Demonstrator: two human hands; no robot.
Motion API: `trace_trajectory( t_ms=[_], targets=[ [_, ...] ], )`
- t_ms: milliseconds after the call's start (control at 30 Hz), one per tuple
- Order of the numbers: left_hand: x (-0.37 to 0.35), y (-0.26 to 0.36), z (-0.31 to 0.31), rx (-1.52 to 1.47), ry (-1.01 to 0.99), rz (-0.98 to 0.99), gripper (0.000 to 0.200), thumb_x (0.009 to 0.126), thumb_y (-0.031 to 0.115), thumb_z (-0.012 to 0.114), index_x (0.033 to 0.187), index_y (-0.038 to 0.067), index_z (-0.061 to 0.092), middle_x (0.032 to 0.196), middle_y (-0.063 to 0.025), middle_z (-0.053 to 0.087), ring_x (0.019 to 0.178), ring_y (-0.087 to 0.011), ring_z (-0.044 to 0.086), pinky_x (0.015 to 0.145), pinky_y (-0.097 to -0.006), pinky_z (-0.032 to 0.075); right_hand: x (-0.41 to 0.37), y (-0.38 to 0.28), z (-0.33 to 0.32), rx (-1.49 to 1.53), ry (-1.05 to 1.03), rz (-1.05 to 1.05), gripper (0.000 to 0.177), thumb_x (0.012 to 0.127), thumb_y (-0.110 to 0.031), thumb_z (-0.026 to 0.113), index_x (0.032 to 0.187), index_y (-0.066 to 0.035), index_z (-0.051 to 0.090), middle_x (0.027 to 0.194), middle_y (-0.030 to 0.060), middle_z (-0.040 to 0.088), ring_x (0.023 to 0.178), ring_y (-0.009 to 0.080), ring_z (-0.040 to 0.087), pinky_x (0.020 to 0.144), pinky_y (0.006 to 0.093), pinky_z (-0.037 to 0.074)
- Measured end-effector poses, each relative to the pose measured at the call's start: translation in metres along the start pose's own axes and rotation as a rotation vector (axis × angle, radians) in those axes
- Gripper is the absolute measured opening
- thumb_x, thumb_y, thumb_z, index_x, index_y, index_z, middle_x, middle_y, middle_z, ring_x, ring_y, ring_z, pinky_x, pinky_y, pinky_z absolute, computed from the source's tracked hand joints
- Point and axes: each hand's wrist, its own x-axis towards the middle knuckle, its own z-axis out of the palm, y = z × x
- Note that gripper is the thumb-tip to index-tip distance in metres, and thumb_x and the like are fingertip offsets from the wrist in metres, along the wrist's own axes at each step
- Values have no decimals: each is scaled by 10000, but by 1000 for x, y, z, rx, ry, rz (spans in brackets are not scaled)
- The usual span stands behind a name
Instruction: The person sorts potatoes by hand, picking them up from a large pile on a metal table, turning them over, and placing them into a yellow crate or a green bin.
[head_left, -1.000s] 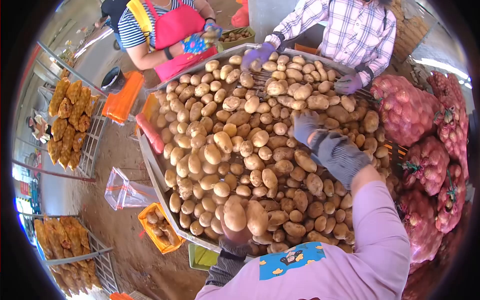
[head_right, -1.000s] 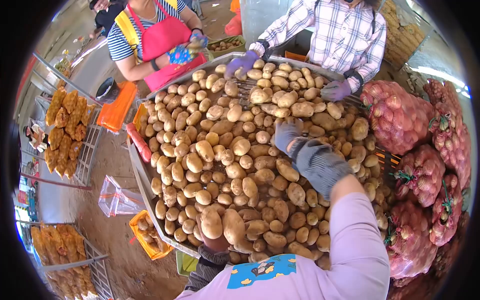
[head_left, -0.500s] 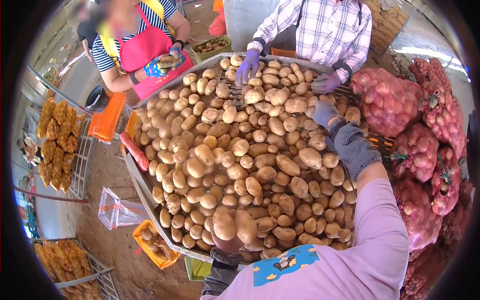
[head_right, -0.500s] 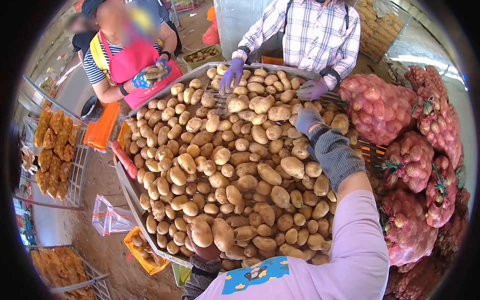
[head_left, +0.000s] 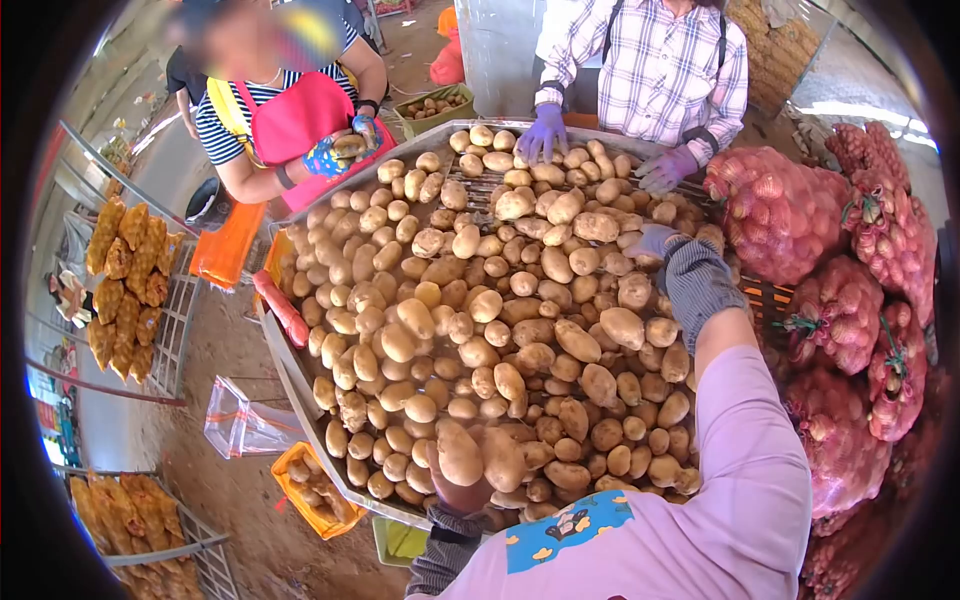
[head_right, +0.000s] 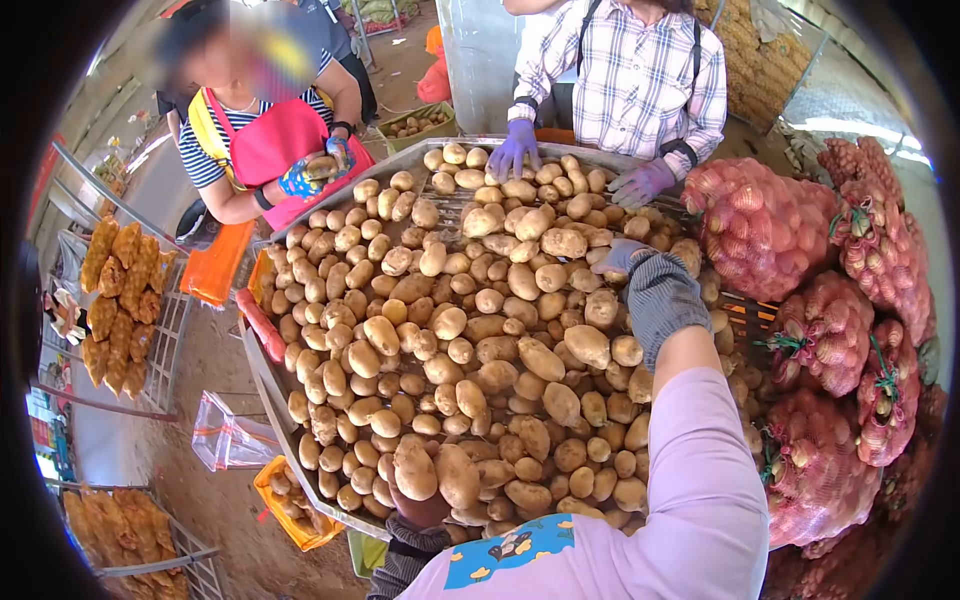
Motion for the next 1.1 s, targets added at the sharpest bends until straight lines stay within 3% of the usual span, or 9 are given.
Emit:
trace_trajectory(
  t_ms=[167,367,433,500,567,633,700,967,1100],
  targets=[
    [-4,4,5,-509,162,-27,535,975,471,499,1312,57,522,1282,-103,604,1227,-232,547,1083,-553,310,-54,-4,-34,476,-196,-230,759,821,-607,679,1256,14,641,1249,164,659,1131,244,609,974,395,465],
    [-8,48,-28,501,368,469,557,809,259,791,1222,0,521,1102,-88,683,969,-228,675,897,-354,509,-187,-65,-48,1149,-190,-477,444,955,-405,621,1190,-30,664,1133,81,686,994,127,643,908,262,509],
    [-14,6,10,-879,241,98,601,819,224,782,1265,-6,451,1148,-101,664,998,-232,666,932,-369,500,-221,-82,-45,1503,-348,-436,459,971,-382,604,1269,-32,602,1180,88,670,992,145,660,920,281,526],
    [-23,12,-5,-381,196,390,643,858,183,734,1345,-8,361,1241,-123,619,1128,-255,616,1014,-393,453,-257,-98,-31,1619,-356,-460,471,970,-376,608,1292,-33,579,1189,92,667,1001,155,665,927,290,531],
    [-44,24,-6,-835,67,314,651,1056,501,144,1345,25,479,1327,-138,576,1240,-245,523,1138,-462,328,-299,-118,-14,1731,-384,-484,486,970,-371,612,1316,-35,556,1197,96,664,1010,165,670,934,298,537],
    [-61,34,-9,-452,104,332,617,965,385,573,1420,21,369,1368,-93,561,1274,-244,521,1173,-423,252,-346,-138,-4,1828,-377,-535,457,983,-356,592,1302,-30,567,1198,111,663,1028,182,672,920,324,552],
    [-86,57,-14,-2012,-253,-7,590,1010,505,425,1399,60,417,1370,-67,554,1276,-241,513,1186,-440,209,-383,-156,15,1833,-321,-514,483,985,-368,590,1322,-26,543,1185,115,663,1027,198,673,893,335,567],
    [-187,64,-4,-2067,-151,76,641,928,623,513,1291,96,549,1250,-122,617,1197,-319,570,1042,-531,431,-490,-194,146,1862,-767,-677,548,972,-290,624,1423,-31,451,1297,142,605,1155,243,615,1015,368,488],
    [-252,73,12,-2012,34,1,498,940,490,575,1235,89,559,1212,-133,622,1152,-303,592,1019,-495,464,-513,-164,235,1440,-51,-963,581,905,-61,662,1439,-19,437,1380,152,553,1270,261,541,1078,368,433]
  ],
)
